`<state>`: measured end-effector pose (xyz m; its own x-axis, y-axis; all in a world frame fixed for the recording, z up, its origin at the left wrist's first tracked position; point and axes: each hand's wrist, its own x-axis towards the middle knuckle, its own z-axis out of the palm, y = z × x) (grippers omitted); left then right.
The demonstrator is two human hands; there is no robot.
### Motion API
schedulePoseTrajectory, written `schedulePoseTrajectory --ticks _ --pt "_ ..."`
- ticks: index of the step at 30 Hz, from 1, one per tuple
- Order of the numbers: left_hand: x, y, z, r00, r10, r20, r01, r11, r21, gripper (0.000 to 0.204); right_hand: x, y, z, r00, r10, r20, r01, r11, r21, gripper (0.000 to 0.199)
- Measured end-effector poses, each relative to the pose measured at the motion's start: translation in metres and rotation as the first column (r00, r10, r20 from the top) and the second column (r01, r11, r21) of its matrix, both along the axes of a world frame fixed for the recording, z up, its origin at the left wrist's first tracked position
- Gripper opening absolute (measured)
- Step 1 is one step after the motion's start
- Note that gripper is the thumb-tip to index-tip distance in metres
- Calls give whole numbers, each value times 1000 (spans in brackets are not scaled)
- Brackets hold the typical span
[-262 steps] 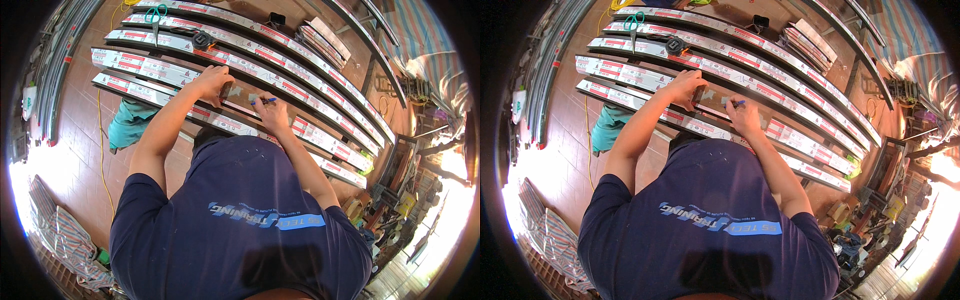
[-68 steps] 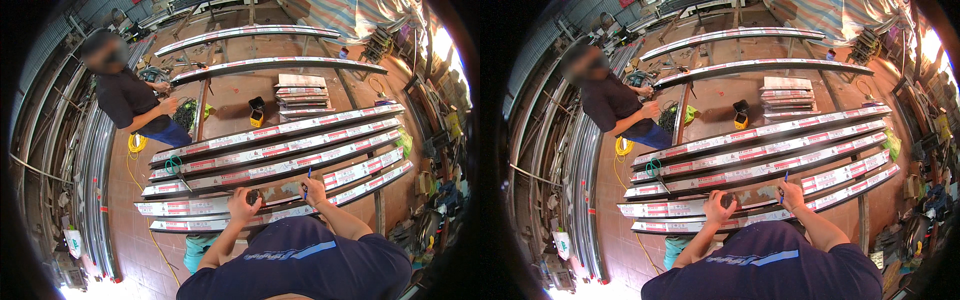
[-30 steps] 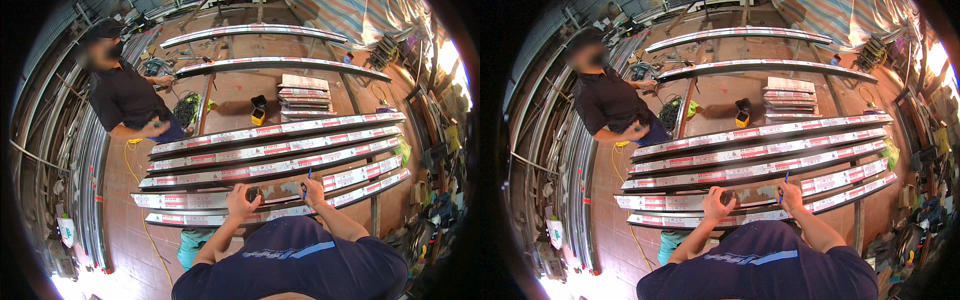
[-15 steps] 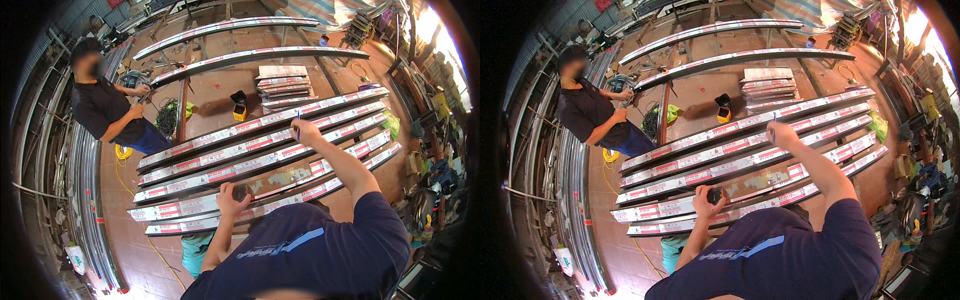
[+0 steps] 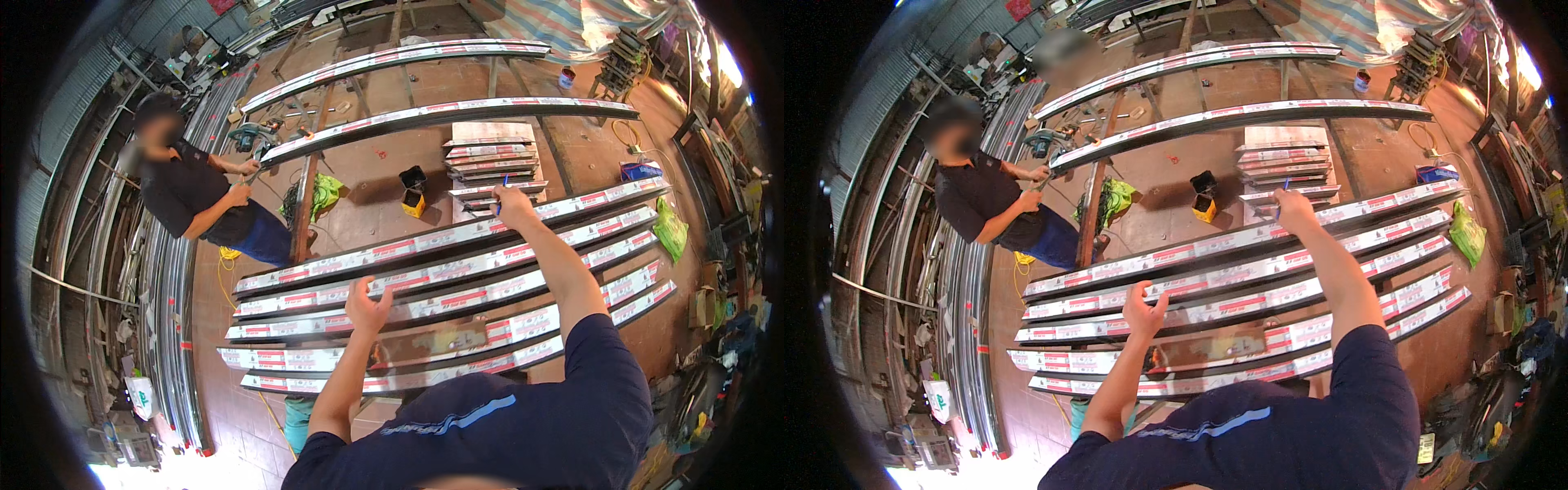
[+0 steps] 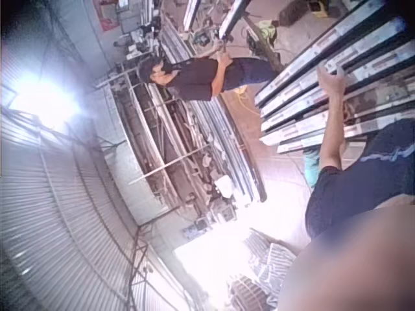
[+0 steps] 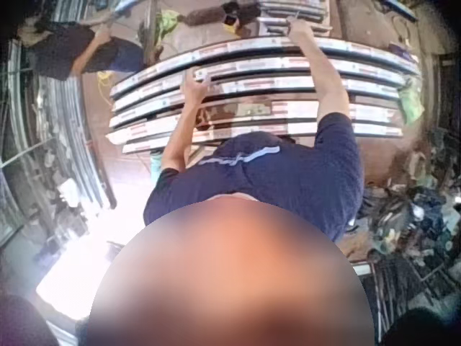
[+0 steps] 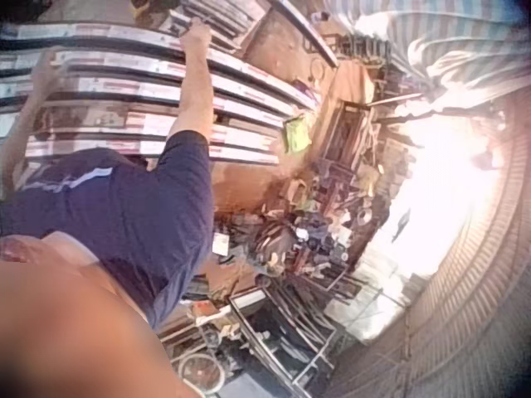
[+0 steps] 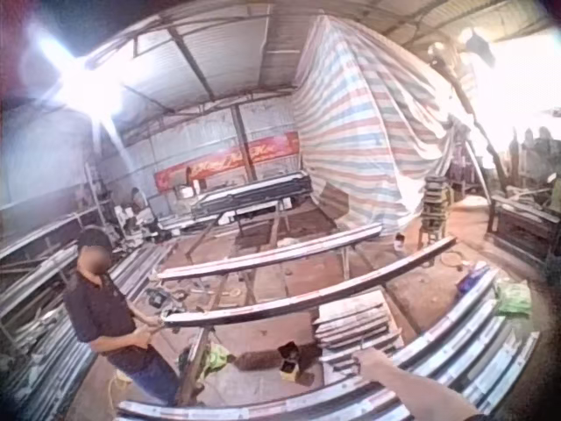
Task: The person measures and marks multiple long metal profiles laid on a workbench using a tape measure and a pen. They repeatedly position the tape measure, mark points along the profiles, and adjust the profiles as needed. Another person is visible in the background working separately.
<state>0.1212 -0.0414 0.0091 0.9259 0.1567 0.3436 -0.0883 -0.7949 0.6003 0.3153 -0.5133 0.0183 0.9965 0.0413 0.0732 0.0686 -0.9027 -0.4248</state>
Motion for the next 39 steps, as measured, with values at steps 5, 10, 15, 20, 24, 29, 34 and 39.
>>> schedulePoseTrajectory --ticks 5,10,15,20,24,29,34,39 --pt "73 -76 -19 984 -167 -68 172 983 65 58 47 -30 -25 998 35 53 -38 998 56 39" --pt "74 -104 -30 986 -91 -136 114 979 169 55 117 -67 -50 990 33 139 -41 998 54 49" --pt "77 -104 -24 977 -84 -194 119 977 175 52 206 -86 -70 965 22 260 3 996 -92 61" --pt "77 -106 -20 981 -84 -175 119 973 198 53 304 -88 -64 988 1 156 10 998 -70 70" --pt "77 -104 -13 975 -106 -194 145 970 196 55 353 -72 -56 987 0 158 21 991 -129 82" --pt "76 -104 -12 963 -76 -257 132 969 207 57 403 -60 -58 990 9 144 18 982 -187 93" --pt "76 -105 -14 966 -72 -247 127 969 213 58 444 -58 -65 1000 12 -4 -13 980 -199 102" --pt "75 -105 -12 954 -45 -296 114 969 219 59 462 -53 -68 997 13 -74 -31 970 -243 109"
